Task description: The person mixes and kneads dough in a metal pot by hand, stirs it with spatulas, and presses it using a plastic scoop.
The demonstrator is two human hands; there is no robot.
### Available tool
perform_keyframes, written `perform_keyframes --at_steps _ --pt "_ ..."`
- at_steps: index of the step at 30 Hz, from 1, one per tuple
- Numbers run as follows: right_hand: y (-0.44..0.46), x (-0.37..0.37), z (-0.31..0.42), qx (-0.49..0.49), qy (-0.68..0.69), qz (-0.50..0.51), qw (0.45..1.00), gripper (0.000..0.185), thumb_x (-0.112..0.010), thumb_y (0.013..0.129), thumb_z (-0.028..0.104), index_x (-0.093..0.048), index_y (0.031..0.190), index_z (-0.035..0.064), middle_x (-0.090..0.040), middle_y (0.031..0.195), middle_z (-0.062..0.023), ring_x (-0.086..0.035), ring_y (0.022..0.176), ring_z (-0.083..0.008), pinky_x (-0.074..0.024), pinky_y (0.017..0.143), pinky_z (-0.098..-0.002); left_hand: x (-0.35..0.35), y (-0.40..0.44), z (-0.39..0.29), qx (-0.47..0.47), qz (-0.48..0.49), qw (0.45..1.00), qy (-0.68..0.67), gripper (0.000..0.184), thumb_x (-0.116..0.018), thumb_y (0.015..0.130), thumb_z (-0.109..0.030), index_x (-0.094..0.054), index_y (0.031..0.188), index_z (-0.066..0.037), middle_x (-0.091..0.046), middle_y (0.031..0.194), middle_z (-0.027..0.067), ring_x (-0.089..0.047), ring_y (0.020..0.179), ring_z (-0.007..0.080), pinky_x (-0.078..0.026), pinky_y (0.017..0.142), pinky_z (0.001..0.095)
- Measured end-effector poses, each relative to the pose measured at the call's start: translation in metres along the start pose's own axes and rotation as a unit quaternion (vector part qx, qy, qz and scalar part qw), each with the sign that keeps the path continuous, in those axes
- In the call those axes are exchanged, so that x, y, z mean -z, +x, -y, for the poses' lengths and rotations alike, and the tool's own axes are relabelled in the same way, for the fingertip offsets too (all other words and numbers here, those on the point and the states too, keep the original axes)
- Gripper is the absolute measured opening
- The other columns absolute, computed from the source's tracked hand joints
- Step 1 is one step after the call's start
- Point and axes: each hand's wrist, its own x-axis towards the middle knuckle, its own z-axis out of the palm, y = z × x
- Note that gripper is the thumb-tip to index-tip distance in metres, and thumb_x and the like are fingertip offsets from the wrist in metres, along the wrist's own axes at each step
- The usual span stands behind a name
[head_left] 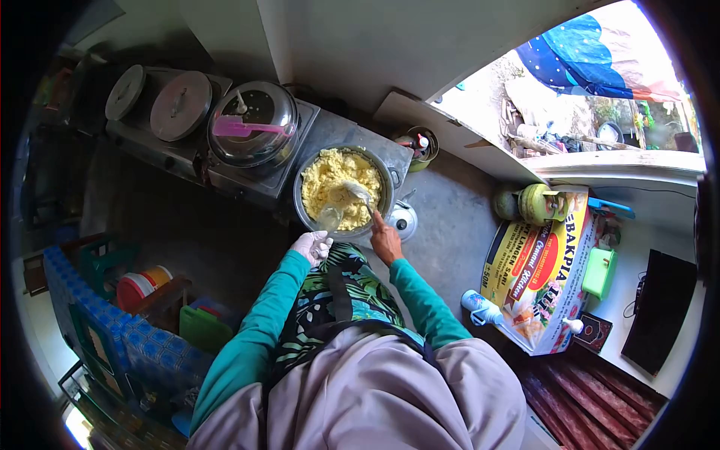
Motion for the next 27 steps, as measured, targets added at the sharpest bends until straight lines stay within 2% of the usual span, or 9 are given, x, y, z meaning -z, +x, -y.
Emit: perform_keyframes --at_steps 2,6,9,13,15,18,23,25,27 --pt "-0.005 0.005 0.007 -0.095 0.096 -0.034 0.990 0.040 -0.048 0.079 0.016 -0.046 0.118 0.0126 -0.056 0.086 -0.0263 -0.054 0.081 -0.0415 -0.0407 0.069 -0.0455 0.004 0.003 0.000 0.001 0.004 1.000 -0.004 0.010 -0.050 0.082 -0.013 -0.046 0.079 -0.004 -0.053 0.067 0.0099 -0.039 0.040 0.0103 -0.031 0.033 0.0221" --pt "0.002 -0.024 -0.029 -0.085 0.141 -0.068 0.984 0.041 -0.046 0.079 0.016 -0.044 0.120 0.0099 -0.057 0.089 -0.0243 -0.054 0.083 -0.0409 -0.0408 0.071 -0.0454 -0.002 -0.003 0.004 -0.010 -0.040 0.999 0.012 0.010 -0.050 0.082 -0.013 -0.046 0.079 -0.004 -0.054 0.069 0.0109 -0.039 0.040 0.0106 -0.031 0.033 0.0219" --pt "0.008 -0.015 -0.027 -0.106 0.184 -0.099 0.972 0.041 -0.045 0.081 0.020 -0.044 0.120 0.0073 -0.057 0.090 -0.0248 -0.054 0.086 -0.0401 -0.0406 0.072 -0.0434 0.004 0.001 -0.001 0.004 0.013 1.000 -0.006 0.014 -0.051 0.081 -0.014 -0.045 0.080 -0.002 -0.053 0.068 0.0108 -0.040 0.042 0.0112 -0.031 0.033 0.0218" --pt "0.037 -0.002 -0.019 -0.034 0.211 -0.140 0.967 0.040 -0.046 0.083 0.024 -0.046 0.118 0.0052 -0.055 0.093 -0.0263 -0.054 0.088 -0.0386 -0.0396 0.073 -0.0426 0.005 0.003 -0.003 0.003 -0.004 1.000 -0.007 0.011 -0.051 0.081 -0.012 -0.045 0.081 -0.003 -0.053 0.068 0.0125 -0.038 0.040 0.0113 -0.030 0.033 0.0212" --pt "0.053 -0.005 -0.015 -0.037 0.235 -0.135 0.962 0.040 -0.047 0.083 0.023 -0.046 0.117 0.0028 -0.055 0.095 -0.0261 -0.054 0.088 -0.0384 -0.0402 0.075 -0.0413 0.005 0.000 -0.005 -0.006 -0.005 1.000 0.004 0.011 -0.051 0.081 -0.012 -0.045 0.082 -0.003 -0.054 0.069 0.0135 -0.039 0.041 0.0117 -0.030 0.032 0.0217" --pt "0.080 -0.013 -0.014 0.029 0.242 -0.193 0.950 0.038 -0.047 0.083 0.018 -0.046 0.115 -0.0013 -0.056 0.101 -0.0229 -0.054 0.093 -0.0347 -0.0411 0.079 -0.0367 0.008 -0.003 -0.010 -0.005 0.008 1.000 -0.007 0.011 -0.050 0.081 -0.012 -0.045 0.085 -0.003 -0.054 0.071 0.0146 -0.038 0.040 0.0126 -0.030 0.033 0.0221" --pt "0.101 -0.007 0.013 -0.002 0.287 -0.159 0.945 0.035 -0.047 0.083 0.019 -0.050 0.113 0.0005 -0.055 0.101 -0.0230 -0.054 0.094 -0.0342 -0.0415 0.079 -0.0364 0.019 0.000 -0.013 -0.010 0.014 1.000 0.011 0.013 -0.050 0.081 -0.013 -0.044 0.086 -0.003 -0.055 0.075 0.0154 -0.038 0.040 0.0129 -0.031 0.033 0.0230" --pt "0.106 -0.011 0.017 -0.027 0.202 -0.075 0.976 0.033 -0.048 0.082 0.018 -0.051 0.112 0.0042 -0.055 0.097 -0.0245 -0.055 0.091 -0.0357 -0.0427 0.077 -0.0377 0.018 -0.002 -0.012 -0.010 0.009 1.000 0.012 0.013 -0.051 0.081 -0.013 -0.044 0.086 -0.003 -0.055 0.076 0.0156 -0.038 0.040 0.0130 -0.030 0.033 0.0234" --pt "0.100 -0.011 0.021 0.001 0.173 -0.066 0.983 0.032 -0.049 0.080 0.016 -0.053 0.111 0.0072 -0.056 0.093 -0.0250 -0.055 0.088 -0.0371 -0.0434 0.075 -0.0389 0.019 -0.001 -0.014 -0.009 -0.010 1.000 0.007 0.015 -0.051 0.081 -0.014 -0.042 0.087 -0.003 -0.055 0.078 0.0159 -0.037 0.039 0.0131 -0.030 0.033 0.0239"
